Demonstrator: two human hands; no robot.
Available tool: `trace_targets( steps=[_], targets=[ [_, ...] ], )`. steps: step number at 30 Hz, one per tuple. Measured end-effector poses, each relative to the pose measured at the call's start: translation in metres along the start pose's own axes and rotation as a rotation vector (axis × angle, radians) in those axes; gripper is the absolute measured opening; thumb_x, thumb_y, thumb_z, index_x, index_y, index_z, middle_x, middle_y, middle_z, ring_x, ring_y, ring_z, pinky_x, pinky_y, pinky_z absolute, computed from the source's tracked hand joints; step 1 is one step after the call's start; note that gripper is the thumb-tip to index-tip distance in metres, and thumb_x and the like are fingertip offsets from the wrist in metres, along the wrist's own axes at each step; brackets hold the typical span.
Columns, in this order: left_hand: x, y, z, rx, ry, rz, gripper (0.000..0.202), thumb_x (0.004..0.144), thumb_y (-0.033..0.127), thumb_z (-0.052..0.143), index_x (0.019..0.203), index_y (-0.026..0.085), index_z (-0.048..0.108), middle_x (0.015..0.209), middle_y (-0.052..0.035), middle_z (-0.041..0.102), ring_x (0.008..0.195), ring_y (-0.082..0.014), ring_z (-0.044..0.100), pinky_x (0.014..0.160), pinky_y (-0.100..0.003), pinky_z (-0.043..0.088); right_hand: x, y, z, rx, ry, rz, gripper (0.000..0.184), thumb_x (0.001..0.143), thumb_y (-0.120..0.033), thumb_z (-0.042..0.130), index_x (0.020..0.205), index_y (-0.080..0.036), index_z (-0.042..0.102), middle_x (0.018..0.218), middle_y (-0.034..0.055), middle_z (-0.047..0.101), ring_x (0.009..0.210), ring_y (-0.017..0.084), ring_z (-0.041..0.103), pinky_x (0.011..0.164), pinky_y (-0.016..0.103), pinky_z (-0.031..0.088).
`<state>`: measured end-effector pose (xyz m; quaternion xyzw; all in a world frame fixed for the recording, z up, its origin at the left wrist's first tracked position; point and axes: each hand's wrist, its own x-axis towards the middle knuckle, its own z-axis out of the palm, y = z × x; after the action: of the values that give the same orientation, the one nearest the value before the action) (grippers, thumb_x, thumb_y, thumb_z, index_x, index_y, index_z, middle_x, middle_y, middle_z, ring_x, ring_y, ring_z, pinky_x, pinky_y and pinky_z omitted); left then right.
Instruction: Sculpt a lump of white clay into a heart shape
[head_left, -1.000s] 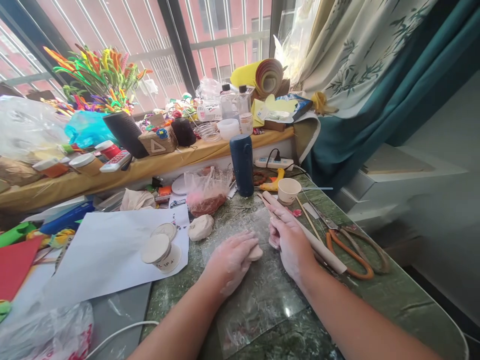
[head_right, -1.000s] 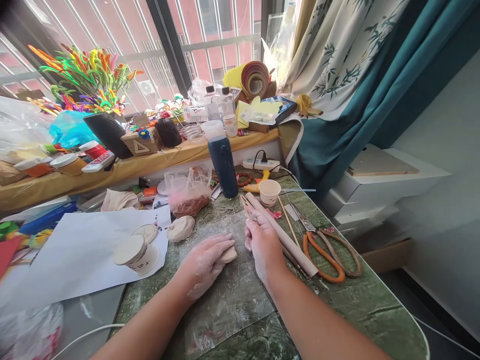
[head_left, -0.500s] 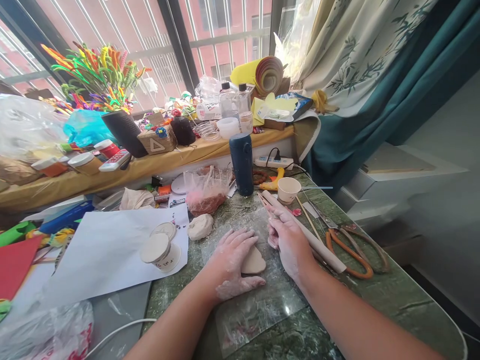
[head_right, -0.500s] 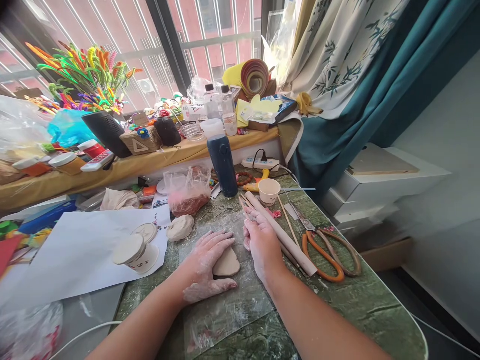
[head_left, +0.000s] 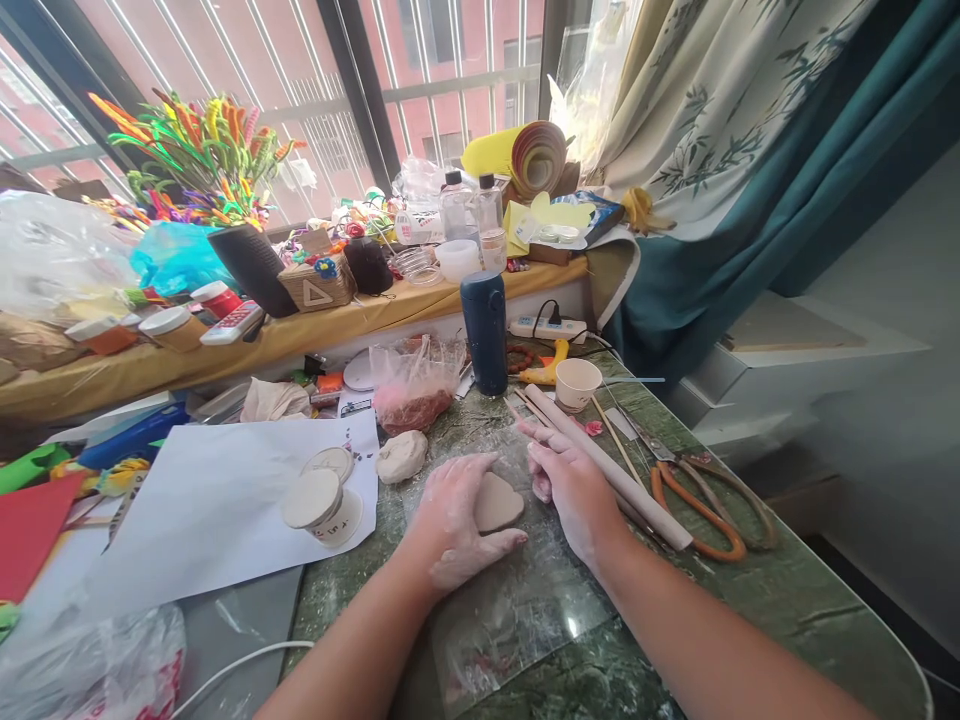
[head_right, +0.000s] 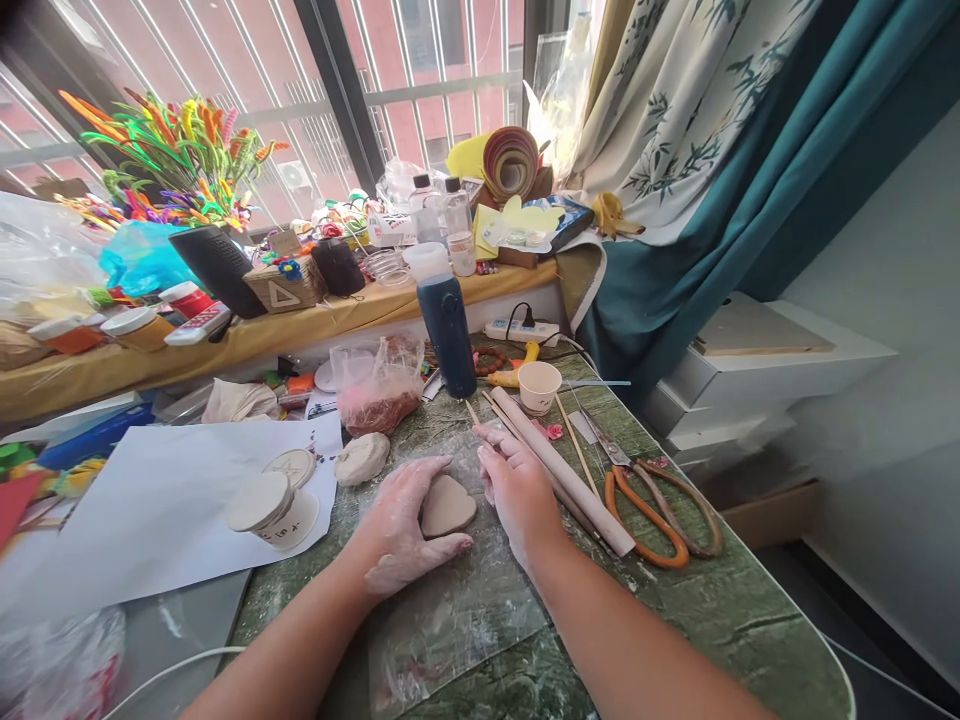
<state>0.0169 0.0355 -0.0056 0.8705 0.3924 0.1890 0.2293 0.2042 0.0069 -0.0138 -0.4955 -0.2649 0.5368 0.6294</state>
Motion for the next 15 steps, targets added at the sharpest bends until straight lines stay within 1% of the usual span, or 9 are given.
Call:
trace_targets(
  steps=[2,4,7,9,12,15],
  targets=[
    [-0.001,-0.008,-0.011,-0.035,-0.071,0.055,0.094,0.069,0.054,0.089,0.149,0.025,0.049,0.145,-0.0157,0.058,0.135,-0.0393,0.052,0.115,-0.056,0.038,-0.003,-0.004,-0.001,-0.019,-0.047,-0.061,0.053,0.080,-0.047,0.075,0.124,-0.019,0.066,0.074,-0.0048,0.056,0.054,0.009,0.042,0.049,0.023,0.033],
    [-0.001,-0.014,-0.018,-0.054,-0.142,0.118,0.090,0.072,0.052,0.088,0.149,0.027,0.050,0.144,-0.0140,0.060,0.133,-0.0373,0.054,0.116,-0.054,0.038,-0.005,-0.009,-0.002,-0.060,-0.065,-0.145,0.050,0.081,-0.047,0.077,0.122,-0.020,0.067,0.077,-0.0032,0.060,0.058,0.011,0.046,0.054,0.024,0.037],
    [0.000,-0.015,-0.018,-0.035,-0.124,0.125,0.079,0.075,0.046,0.086,0.145,0.028,0.054,0.136,-0.0120,0.066,0.127,-0.0353,0.058,0.114,-0.053,0.039,-0.005,-0.011,-0.005,-0.160,-0.029,-0.234,0.039,0.087,-0.053,0.072,0.105,-0.019,0.073,0.076,-0.0007,0.062,0.060,0.012,0.049,0.058,0.027,0.041],
    [0.001,-0.011,-0.014,0.003,-0.083,0.088,0.077,0.074,0.045,0.086,0.143,0.026,0.056,0.131,-0.0123,0.067,0.123,-0.0361,0.059,0.111,-0.054,0.041,-0.003,-0.009,-0.006,-0.182,0.012,-0.230,0.042,0.089,-0.059,0.069,0.098,-0.019,0.074,0.074,-0.0001,0.061,0.060,0.013,0.049,0.057,0.028,0.041],
    [0.002,-0.008,-0.010,0.040,-0.053,0.062,0.077,0.070,0.050,0.087,0.137,0.025,0.058,0.131,-0.0132,0.066,0.124,-0.0381,0.057,0.109,-0.055,0.042,0.002,-0.003,-0.006,-0.106,0.090,-0.144,0.049,0.085,-0.066,0.071,0.099,-0.019,0.073,0.067,-0.0027,0.056,0.056,0.012,0.047,0.052,0.025,0.039],
    [0.000,-0.012,-0.015,-0.015,-0.104,0.110,0.076,0.067,0.053,0.090,0.130,0.025,0.060,0.139,-0.0134,0.061,0.129,-0.0370,0.054,0.112,-0.053,0.040,0.007,-0.001,-0.005,0.010,0.165,-0.097,0.051,0.079,-0.068,0.075,0.095,-0.020,0.071,0.064,-0.0044,0.053,0.054,0.010,0.043,0.047,0.022,0.035]
  ],
)
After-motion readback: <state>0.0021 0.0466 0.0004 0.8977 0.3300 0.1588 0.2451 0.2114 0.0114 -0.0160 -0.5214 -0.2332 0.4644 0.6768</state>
